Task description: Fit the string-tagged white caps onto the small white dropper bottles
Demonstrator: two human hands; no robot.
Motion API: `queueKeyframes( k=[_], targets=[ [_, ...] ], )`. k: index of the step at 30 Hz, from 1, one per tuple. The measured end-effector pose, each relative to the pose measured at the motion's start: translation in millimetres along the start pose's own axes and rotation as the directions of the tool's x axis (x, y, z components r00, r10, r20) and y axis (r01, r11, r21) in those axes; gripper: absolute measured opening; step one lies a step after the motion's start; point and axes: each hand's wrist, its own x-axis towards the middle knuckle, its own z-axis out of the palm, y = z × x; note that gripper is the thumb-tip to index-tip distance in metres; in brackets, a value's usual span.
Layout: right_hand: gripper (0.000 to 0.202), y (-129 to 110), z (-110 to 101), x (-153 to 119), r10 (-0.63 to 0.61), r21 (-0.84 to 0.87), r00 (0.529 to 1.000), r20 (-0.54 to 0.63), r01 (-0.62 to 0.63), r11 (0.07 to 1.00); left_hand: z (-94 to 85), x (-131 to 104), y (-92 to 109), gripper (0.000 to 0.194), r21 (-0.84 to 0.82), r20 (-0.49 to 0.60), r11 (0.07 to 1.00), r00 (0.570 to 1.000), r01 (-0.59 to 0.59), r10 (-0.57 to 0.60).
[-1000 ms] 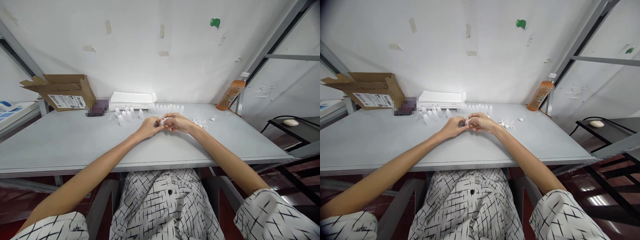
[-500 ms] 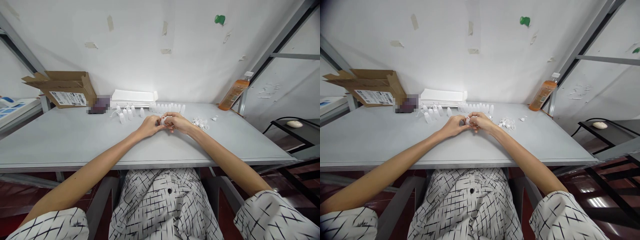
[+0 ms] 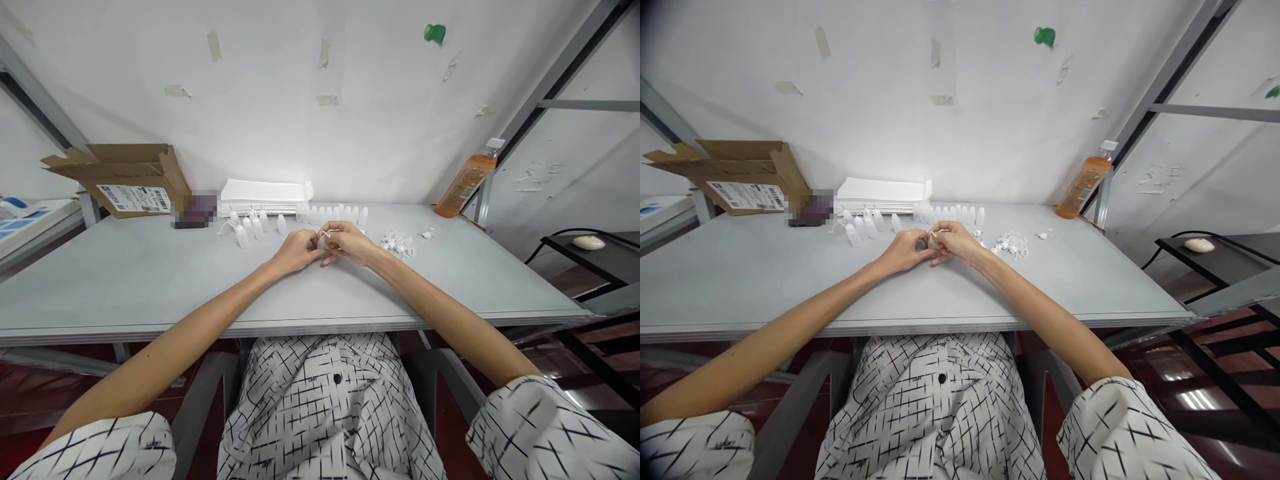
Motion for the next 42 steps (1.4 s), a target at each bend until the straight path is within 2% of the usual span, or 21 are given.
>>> queueKeyframes(
  k=[5, 12, 21, 37, 42],
  targets=[
    [0.016, -2.0, -0.2, -0.3, -0.008, -0.013, 1.000, 0.012, 0.009, 1.000, -0.5, -0.5, 0.2, 0.030, -0.032, -0.006, 0.999, 1.000, 0.016, -0.017],
    [0.016, 0.4, -7.0, -1.1, -0.020, 0.037, 0.998, 0.066, 0.017, 0.999, -2.4, -1.0, 1.6, 0.026, -0.052, 0.014, 0.999, 1.000, 0.011, -0.010],
    [0.019, -2.1, -4.8, -2.8, 0.022, 0.050, 0.998, 0.058, -0.025, 0.998, -1.1, -0.7, 3.2, 0.030, -0.049, 0.004, 0.999, 1.000, 0.000, 0.000],
    [0.018, -1.5, 3.7, -4.6, -0.003, 0.092, 1.000, 0.009, 0.002, 0.996, 0.2, -0.6, 1.1, 0.036, -0.010, -0.023, 1.000, 1.000, 0.002, -0.002],
    [0.019, -1.4, 0.4, -2.0, 0.012, 0.073, 1.000, 0.014, -0.013, 0.997, -1.6, -0.2, 1.0, 0.035, -0.008, -0.024, 1.000, 1.000, -0.010, 0.009]
  ],
)
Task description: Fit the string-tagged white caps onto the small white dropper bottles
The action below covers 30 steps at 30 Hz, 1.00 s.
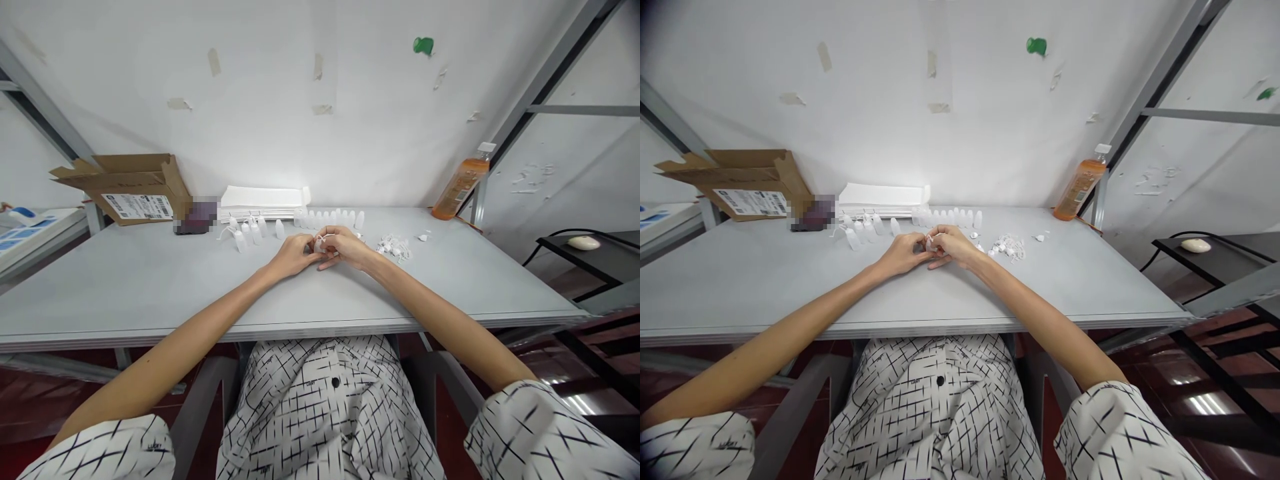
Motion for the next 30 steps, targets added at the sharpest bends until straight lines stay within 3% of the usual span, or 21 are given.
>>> queueKeyframes(
  k=[7, 14, 22, 30],
  targets=[
    [0.011, -6.7, -9.6, -4.0, -0.081, -0.076, 0.992, 0.096, 0.088, 0.993, -10.2, -4.3, 4.4, 0.028, -0.043, -0.009, 0.998, 0.999, 0.037, -0.038],
    [0.017, -13.5, -11.7, -7.2, -0.188, -0.111, 0.981, 0.040, 0.192, 0.975, -14.1, -4.9, 10.5, 0.034, -0.174, -0.046, 0.985, 0.999, -0.011, 0.003],
    [0.015, -8.8, -16.7, -4.6, -0.246, -0.129, 0.969, 0.036, 0.248, 0.960, -18.2, -7.0, 17.1, 0.041, -0.267, 0.086, 0.960, 0.994, 0.087, -0.066],
    [0.017, -7.3, -13.3, -6.3, -0.239, -0.170, 0.969, 0.054, 0.245, 0.955, -17.7, -7.3, 16.0, 0.035, -0.225, 0.074, 0.971, 0.995, 0.078, -0.063]
  ],
)
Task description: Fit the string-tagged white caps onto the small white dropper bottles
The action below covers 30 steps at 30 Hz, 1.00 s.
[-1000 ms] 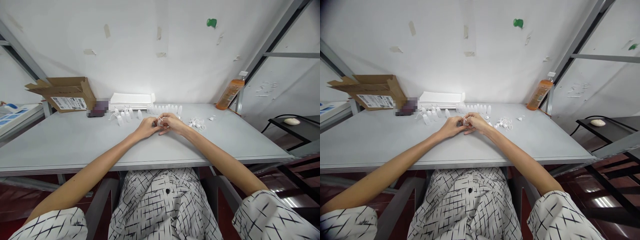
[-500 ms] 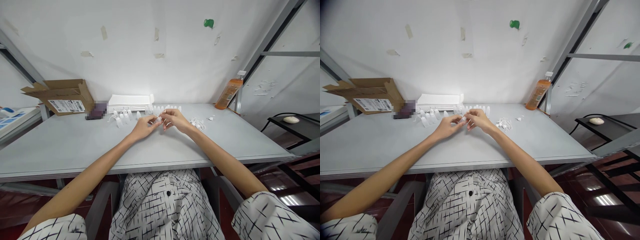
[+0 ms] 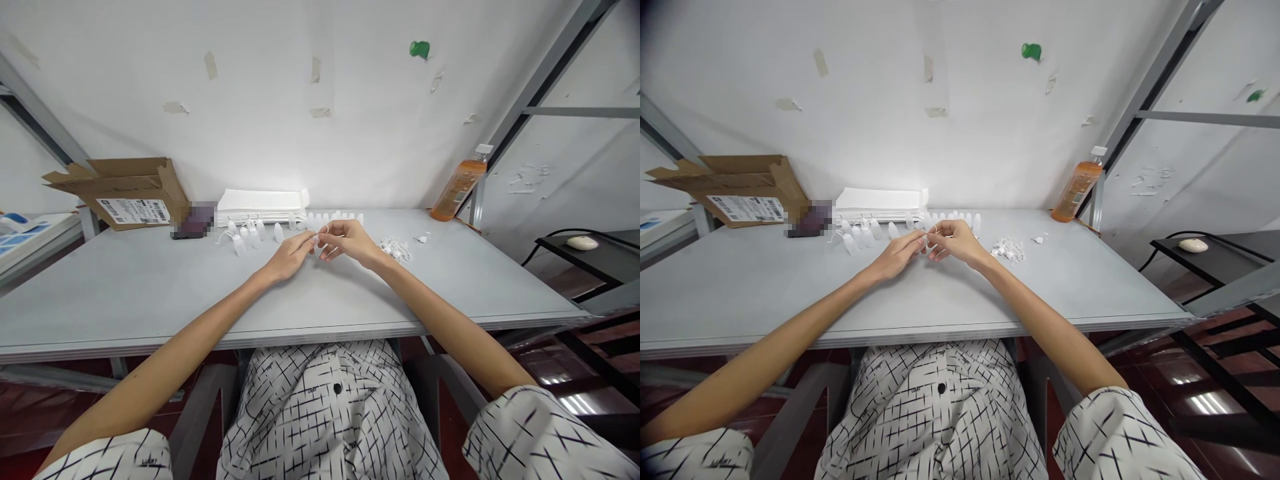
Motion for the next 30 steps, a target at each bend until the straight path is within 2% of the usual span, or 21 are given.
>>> queueKeyframes(
  k=[15, 24, 30],
  targets=[
    [0.017, 2.1, -4.1, -1.7, -0.098, -0.190, 0.990, 0.102, 0.116, 0.975, -2.8, 1.2, -2.5, 0.036, 0.031, 0.041, 1.000, 0.999, -0.005, 0.003],
    [0.017, 7.3, -2.1, -1.9, -0.213, -0.287, 0.967, 0.142, 0.246, 0.926, -2.4, 1.8, -3.0, 0.034, 0.128, -0.043, 0.992, 0.999, -0.015, 0.021],
    [0.017, 12.2, 1.9, -2.1, -0.309, -0.404, 0.936, 0.166, 0.350, 0.845, -1.4, 0.3, -6.9, 0.037, 0.189, -0.067, 0.981, 0.996, -0.051, 0.065]
  ],
)
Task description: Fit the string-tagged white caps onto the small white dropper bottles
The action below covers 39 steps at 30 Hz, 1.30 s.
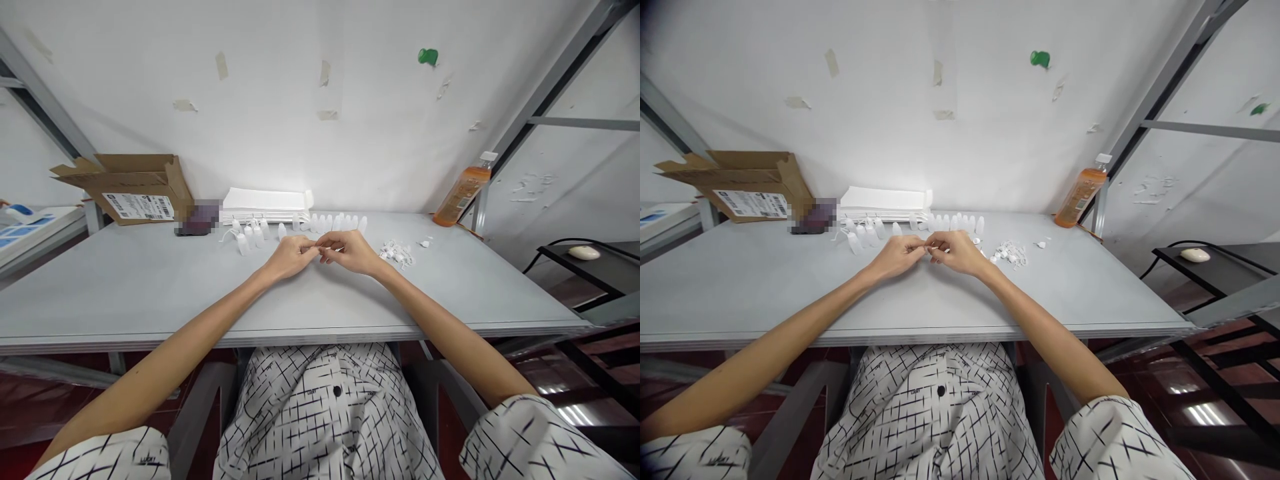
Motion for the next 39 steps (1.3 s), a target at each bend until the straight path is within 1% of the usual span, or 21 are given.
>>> queueKeyframes(
  k=[4, 6, 10, 14, 21, 25, 29, 35, 39],
  targets=[
    [0.018, 2.0, 3.7, -1.0, -0.057, -0.105, 0.998, -0.026, 0.054, 0.993, 0.6, -0.4, -3.3, 0.037, 0.007, -0.009, 1.000, 1.000, 0.006, -0.006],
    [0.019, 2.7, 3.7, -1.2, -0.078, -0.127, 0.996, -0.033, 0.073, 0.989, 0.0, -0.1, -3.5, 0.036, 0.006, -0.008, 1.000, 1.000, 0.003, -0.003],
    [0.019, 3.1, -0.5, -0.1, -0.063, -0.084, 0.997, -0.048, 0.059, 0.995, -3.1, 0.8, 0.6, 0.040, 0.015, -0.004, 1.000, 1.000, 0.006, -0.006],
    [0.018, 1.6, -5.5, 1.2, -0.035, -0.031, 0.997, -0.071, 0.033, 0.999, -6.8, 0.9, 5.5, 0.045, -0.047, -0.004, 0.999, 1.000, 0.027, -0.027],
    [0.018, -1.2, -5.7, 1.1, -0.042, -0.045, 0.992, -0.121, 0.037, 0.998, -4.8, 1.0, 4.5, 0.042, 0.003, -0.023, 0.999, 0.999, -0.036, 0.036],
    [0.016, -1.3, -4.4, 1.1, -0.022, -0.046, 0.990, -0.143, 0.015, 0.999, -0.1, 1.1, -0.1, 0.039, 0.029, -0.066, 0.997, 0.996, -0.065, 0.067],
    [0.016, 0.7, -3.8, 1.7, -0.019, -0.031, 0.983, -0.184, 0.013, 0.999, 1.7, 0.7, -3.0, 0.035, 0.067, -0.157, 0.992, 0.981, -0.107, 0.116],
    [0.015, 4.0, -3.0, 2.1, -0.053, -0.067, 0.966, -0.252, 0.037, 0.997, 0.8, 0.7, -2.7, 0.035, 0.069, -0.236, 0.985, 0.956, -0.161, 0.173],
    [0.013, 3.7, -2.5, 1.8, -0.090, -0.111, 0.964, -0.252, 0.063, 0.992, 2.1, 1.5, -4.5, 0.033, 0.065, -0.274, 0.983, 0.944, -0.174, 0.185]
  ],
)
